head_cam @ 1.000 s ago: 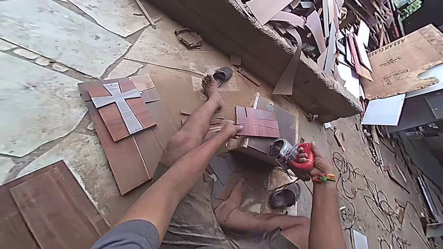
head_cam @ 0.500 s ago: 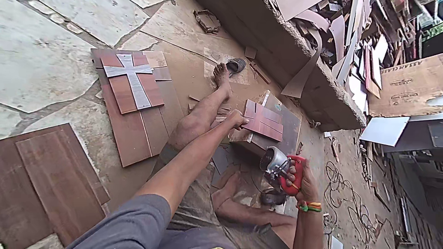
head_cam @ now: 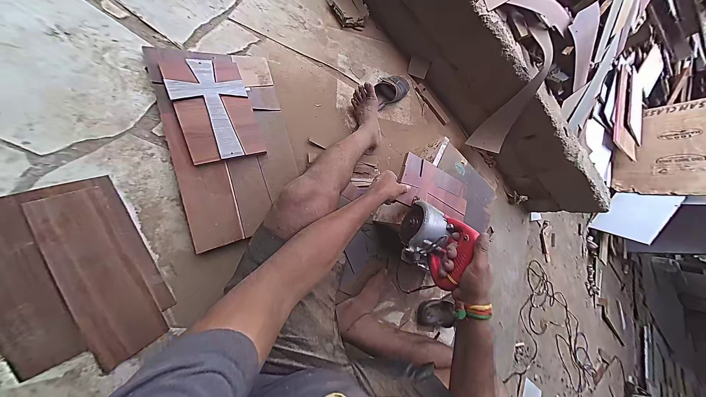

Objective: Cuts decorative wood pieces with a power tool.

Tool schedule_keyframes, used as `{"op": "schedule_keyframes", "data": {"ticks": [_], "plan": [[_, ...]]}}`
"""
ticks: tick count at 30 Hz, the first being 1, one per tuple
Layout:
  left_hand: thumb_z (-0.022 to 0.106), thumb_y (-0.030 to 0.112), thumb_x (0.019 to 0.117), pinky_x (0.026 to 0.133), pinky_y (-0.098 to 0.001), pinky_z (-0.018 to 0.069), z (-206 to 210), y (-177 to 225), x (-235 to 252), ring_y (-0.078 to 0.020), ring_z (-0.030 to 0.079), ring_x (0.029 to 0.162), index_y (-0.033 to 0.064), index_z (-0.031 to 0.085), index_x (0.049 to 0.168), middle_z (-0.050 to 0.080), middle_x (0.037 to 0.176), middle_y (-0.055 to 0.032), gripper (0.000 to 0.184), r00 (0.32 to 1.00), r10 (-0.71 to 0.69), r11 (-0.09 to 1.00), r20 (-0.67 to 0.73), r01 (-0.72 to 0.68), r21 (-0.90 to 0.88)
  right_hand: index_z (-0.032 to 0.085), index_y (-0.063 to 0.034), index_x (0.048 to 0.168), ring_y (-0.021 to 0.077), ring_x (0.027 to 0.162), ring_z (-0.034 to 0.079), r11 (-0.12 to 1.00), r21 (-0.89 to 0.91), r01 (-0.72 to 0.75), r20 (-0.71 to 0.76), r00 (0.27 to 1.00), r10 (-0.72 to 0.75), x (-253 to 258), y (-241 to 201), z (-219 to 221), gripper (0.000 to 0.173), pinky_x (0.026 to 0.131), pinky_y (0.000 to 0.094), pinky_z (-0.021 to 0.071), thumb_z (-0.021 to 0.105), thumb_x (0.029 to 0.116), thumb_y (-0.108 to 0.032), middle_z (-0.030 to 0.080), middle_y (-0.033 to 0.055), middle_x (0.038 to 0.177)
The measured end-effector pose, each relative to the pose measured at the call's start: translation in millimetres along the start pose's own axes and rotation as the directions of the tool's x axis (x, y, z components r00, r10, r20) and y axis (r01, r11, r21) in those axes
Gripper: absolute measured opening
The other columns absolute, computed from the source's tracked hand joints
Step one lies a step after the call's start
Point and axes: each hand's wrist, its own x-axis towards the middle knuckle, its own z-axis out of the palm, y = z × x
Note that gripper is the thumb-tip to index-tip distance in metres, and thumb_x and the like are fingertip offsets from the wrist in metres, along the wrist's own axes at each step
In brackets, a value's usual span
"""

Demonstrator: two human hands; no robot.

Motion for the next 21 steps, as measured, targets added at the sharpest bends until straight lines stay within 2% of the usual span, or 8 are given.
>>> {"op": "schedule_keyframes", "data": {"ticks": [3,6,10,14,17,21], "plan": [[0.07,0.05,0.0968,0.08,-0.0438,0.0588,3.6,-2.4,3.3,-0.0258,0.07,0.086,0.0005,0.066,0.115,0.07,0.102,-0.018,0.053,1.0,-0.005,1.0,-0.014,0.006,0.002,0.055,-0.0037,0.105,0.0135,0.04,0.054,1.0,0.011,0.007,-0.023,1.0,-0.007,-6.4,9.1,3.2,0.071,0.037,0.0318,0.0522,0.01,0.108,-0.059,0.053,0.0024,0.055],[0.069,0.051,0.0969,0.078,-0.0453,0.059,6.4,-7.0,5.2,-0.0271,0.07,0.084,0.0027,0.066,0.117,0.07,0.101,-0.0185,0.052,0.998,0.028,0.999,-0.062,-0.03,-0.027,0.056,-0.004,0.102,0.0127,0.04,0.055,0.999,0.042,0.023,-0.041,0.999,-0.022,-11.1,21.1,8.6,0.071,0.037,0.0303,0.0522,0.011,0.1078,-0.059,0.054,0.0018,0.055],[0.069,0.052,0.0961,0.078,-0.0511,0.0567,12.4,-11.5,5.2,-0.0305,0.068,0.084,0.0032,0.068,0.108,0.069,0.096,-0.0186,0.05,0.989,0.082,0.996,-0.119,-0.085,-0.019,0.056,-0.0039,0.102,0.0143,0.04,0.054,0.998,0.024,0.052,-0.067,0.996,-0.05,-14.6,34.0,10.9,0.066,0.038,0.0333,0.0525,0.017,0.1081,-0.057,0.053,0.0024,0.055],[0.075,0.05,0.0917,0.087,-0.057,0.0543,14.1,-11.2,2.7,-0.0351,0.068,0.096,0.001,0.067,0.109,0.069,0.104,-0.0215,0.053,0.985,0.108,0.993,-0.136,-0.113,-0.029,0.055,-0.0053,0.099,0.0137,0.039,0.054,0.999,0.023,0.043,-0.082,0.996,-0.041,-14.7,32.0,13.2,0.064,0.037,0.0331,0.0521,0.016,0.1093,-0.054,0.052,0.0011,0.054],[0.081,0.044,0.0882,0.089,-0.0556,0.0547,12.6,-11.5,4.8,-0.0345,0.068,0.099,0.0001,0.068,0.112,0.069,0.108,-0.022,0.051,0.991,0.086,0.993,-0.106,-0.094,-0.072,0.055,-0.0053,0.098,0.0135,0.04,0.054,0.997,0.044,0.061,-0.082,0.995,-0.058,-15.4,34.5,14.6,0.062,0.037,0.0329,0.0525,0.017,0.1098,-0.053,0.053,0.0014,0.054],[0.081,0.044,0.088,0.083,-0.0505,0.0572,10.4,-10.7,9.7,-0.0309,0.069,0.091,0.0009,0.068,0.112,0.069,0.105,-0.0205,0.051,0.995,0.05,0.997,-0.081,-0.055,-0.056,0.055,-0.0054,0.098,0.0131,0.04,0.054,0.996,0.043,0.079,-0.07,0.995,-0.076,-15.5,35.7,14.0,0.062,0.038,0.0314,0.0525,0.018,0.1099,-0.053,0.054,0.0017,0.055]]}}
